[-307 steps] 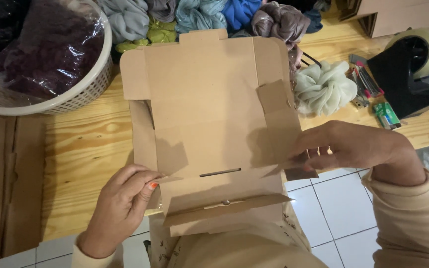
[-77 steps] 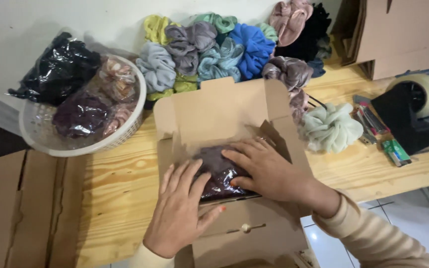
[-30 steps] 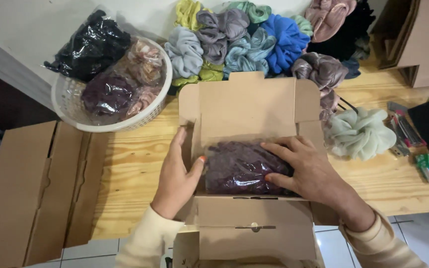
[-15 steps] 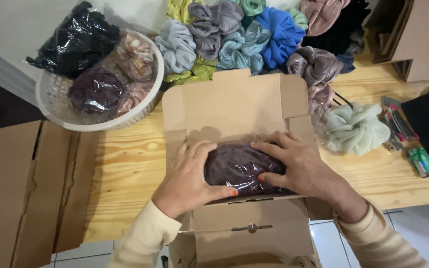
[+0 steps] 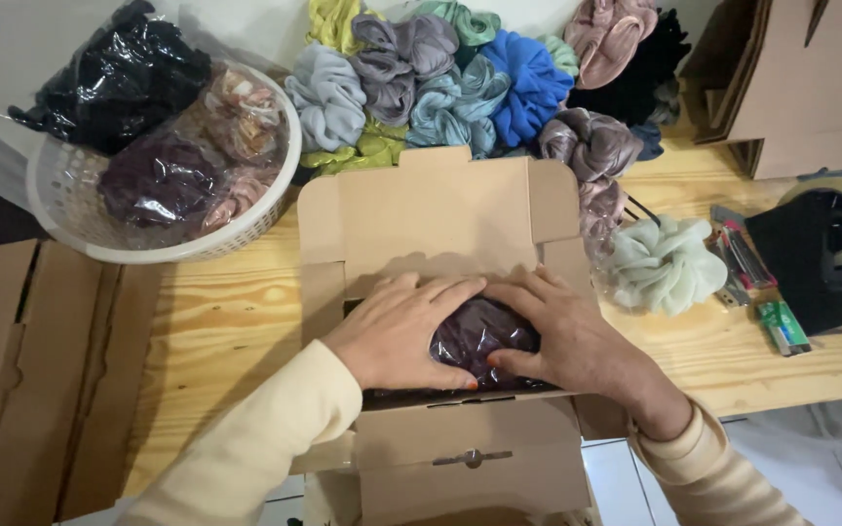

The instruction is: Folding a cardboard box, placing a wrapped item inside, and closing the box.

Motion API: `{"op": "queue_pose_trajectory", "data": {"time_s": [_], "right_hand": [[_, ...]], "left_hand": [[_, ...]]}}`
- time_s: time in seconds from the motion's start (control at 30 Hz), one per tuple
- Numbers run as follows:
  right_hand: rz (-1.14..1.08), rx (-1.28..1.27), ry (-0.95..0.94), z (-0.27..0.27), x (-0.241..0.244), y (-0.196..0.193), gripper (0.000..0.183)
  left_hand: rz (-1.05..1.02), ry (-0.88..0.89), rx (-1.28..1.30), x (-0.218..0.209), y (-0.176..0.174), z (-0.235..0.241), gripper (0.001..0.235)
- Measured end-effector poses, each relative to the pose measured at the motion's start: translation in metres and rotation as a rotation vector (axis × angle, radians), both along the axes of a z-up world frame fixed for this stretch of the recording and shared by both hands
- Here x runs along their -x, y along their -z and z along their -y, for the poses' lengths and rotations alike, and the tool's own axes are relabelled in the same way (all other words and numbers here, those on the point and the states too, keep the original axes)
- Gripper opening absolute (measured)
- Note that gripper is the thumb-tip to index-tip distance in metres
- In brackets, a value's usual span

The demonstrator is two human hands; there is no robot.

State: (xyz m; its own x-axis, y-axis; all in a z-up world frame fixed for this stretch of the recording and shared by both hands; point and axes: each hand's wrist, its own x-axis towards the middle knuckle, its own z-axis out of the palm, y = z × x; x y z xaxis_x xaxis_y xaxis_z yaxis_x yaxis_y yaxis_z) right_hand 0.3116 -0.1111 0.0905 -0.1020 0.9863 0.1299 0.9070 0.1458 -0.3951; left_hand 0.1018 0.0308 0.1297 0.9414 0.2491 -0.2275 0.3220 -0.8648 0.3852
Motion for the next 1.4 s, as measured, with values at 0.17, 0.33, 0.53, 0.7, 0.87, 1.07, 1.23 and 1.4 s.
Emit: {"op": "queue_pose_trajectory", "data": {"time_s": [0.17, 0.33, 0.53, 0.7, 0.87, 1.07, 1.23, 1.4], "right_hand": [[-0.196, 0.073, 0.105, 0.005, -0.003, 0.004, 0.116], [-0.232, -0.022, 0.069, 0.004, -0.004, 0.003, 0.145], [-0.205, -0.066, -0.036, -0.003, -0.003, -0.013, 0.146], [-0.396, 0.095, -0.155, -0.017, -0.028, -0.019, 0.108], [0.25, -0.362, 0.027, -0.1, -0.079, 0.022, 0.06], [0.17, -0.043, 0.248, -0.166, -0.102, 0.034, 0.069], [0.083, -0.244, 0.08, -0.11, -0.064, -0.04, 0.02], [0.352, -0.516, 0.028, -0.088, -0.057, -0.041, 0.014]], "left_hand": [[0.002, 0.016, 0.077, -0.014, 0.004, -0.002, 0.129], [0.019, 0.045, 0.094, -0.017, -0.009, 0.0, 0.115], [0.01, 0.092, 0.068, -0.025, -0.017, 0.006, 0.099], [0.006, 0.093, 0.072, -0.027, -0.015, 0.003, 0.096], [0.006, 0.08, 0.077, -0.032, 0.003, 0.002, 0.097], [-0.03, 0.065, 0.067, -0.032, 0.001, 0.005, 0.098], [0.026, 0.084, 0.04, -0.031, 0.003, 0.005, 0.093], [0.063, 0.094, 0.011, -0.03, 0.0, 0.004, 0.09]]}}
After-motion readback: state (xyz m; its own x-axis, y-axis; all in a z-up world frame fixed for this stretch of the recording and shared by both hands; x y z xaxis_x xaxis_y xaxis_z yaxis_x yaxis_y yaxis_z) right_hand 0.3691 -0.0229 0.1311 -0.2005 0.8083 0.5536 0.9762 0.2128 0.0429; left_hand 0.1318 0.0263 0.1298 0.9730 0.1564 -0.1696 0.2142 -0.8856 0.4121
